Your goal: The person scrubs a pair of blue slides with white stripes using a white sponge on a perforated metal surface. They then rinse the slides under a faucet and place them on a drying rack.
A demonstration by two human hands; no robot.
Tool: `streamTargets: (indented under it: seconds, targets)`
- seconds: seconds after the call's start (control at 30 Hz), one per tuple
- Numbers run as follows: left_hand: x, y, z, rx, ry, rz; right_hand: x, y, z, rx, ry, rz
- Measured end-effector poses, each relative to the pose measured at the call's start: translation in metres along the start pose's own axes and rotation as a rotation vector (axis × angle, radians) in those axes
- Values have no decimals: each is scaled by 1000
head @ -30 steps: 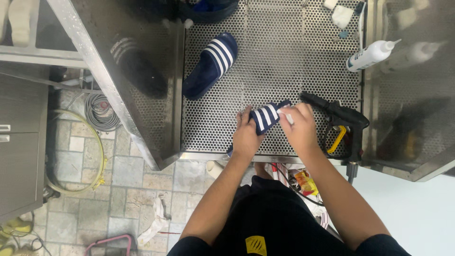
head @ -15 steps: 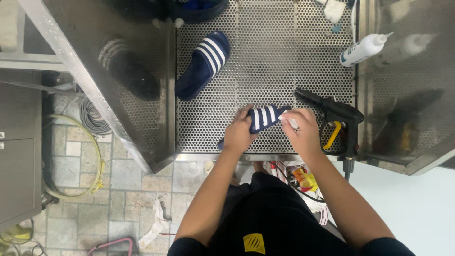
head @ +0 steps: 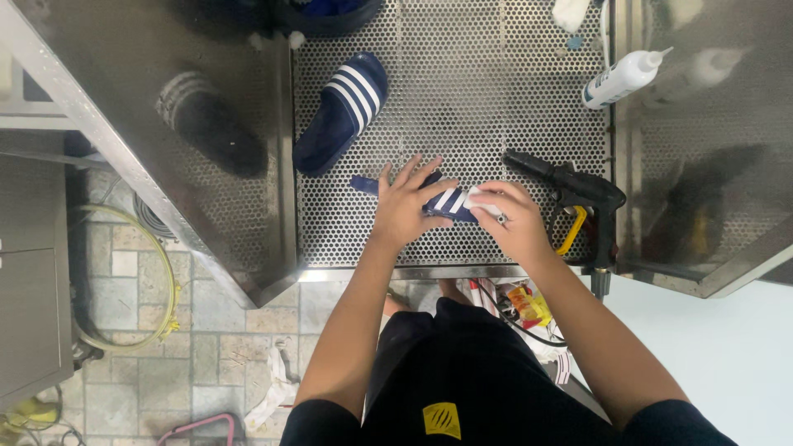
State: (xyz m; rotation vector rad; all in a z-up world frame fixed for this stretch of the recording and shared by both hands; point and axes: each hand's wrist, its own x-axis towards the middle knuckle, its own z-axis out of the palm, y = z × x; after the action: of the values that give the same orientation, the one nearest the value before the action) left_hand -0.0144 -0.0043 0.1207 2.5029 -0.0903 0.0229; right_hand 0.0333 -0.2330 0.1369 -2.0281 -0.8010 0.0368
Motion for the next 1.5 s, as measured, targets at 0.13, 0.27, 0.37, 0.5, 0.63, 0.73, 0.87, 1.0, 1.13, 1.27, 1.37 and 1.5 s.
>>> streamTargets:
  seconds: [0.13,0.27,0.37,0.5,0.63,0.73,0.87,1.0,1.13,1.27,1.37,1.5]
  targets:
    - [4,-4,2,-24,-16,5,22,-1,1,-28,-23,-27]
    - [8,-7,8,0,-16,3,25,-15,8,-131,-68,-108]
    - [10,-8,10,29,3,11,23,-24,12,-149,-156,-174]
    - [10,-5,10,2,23,-7,27,-21,9,-220,-64,-121]
    - [9,-3,7,-11,37,-1,28,-19,8,-223,-69,-144]
    - [7,-2,7,5,34,-15,24,-23,10,-180,-112,-192]
    - [11,-2,9,13,22,-35,27,-25,11,-233,-85,-151]
    - [12,-2,11,48,6,-35,28,-22,14,-174,-126,-212]
    - [14,-1,8,35,-3,-70,30,-23,22,-204,-61,-146]
    - [16,4,9,52,-9,-71,27,-27,21,-215,-73,-149]
    - [14,2,6,36,5,-74,29,-28,16,-185,-78,-161]
    - [11,0,10,19,-20,-81,27,-28,7,-217,-27,-140]
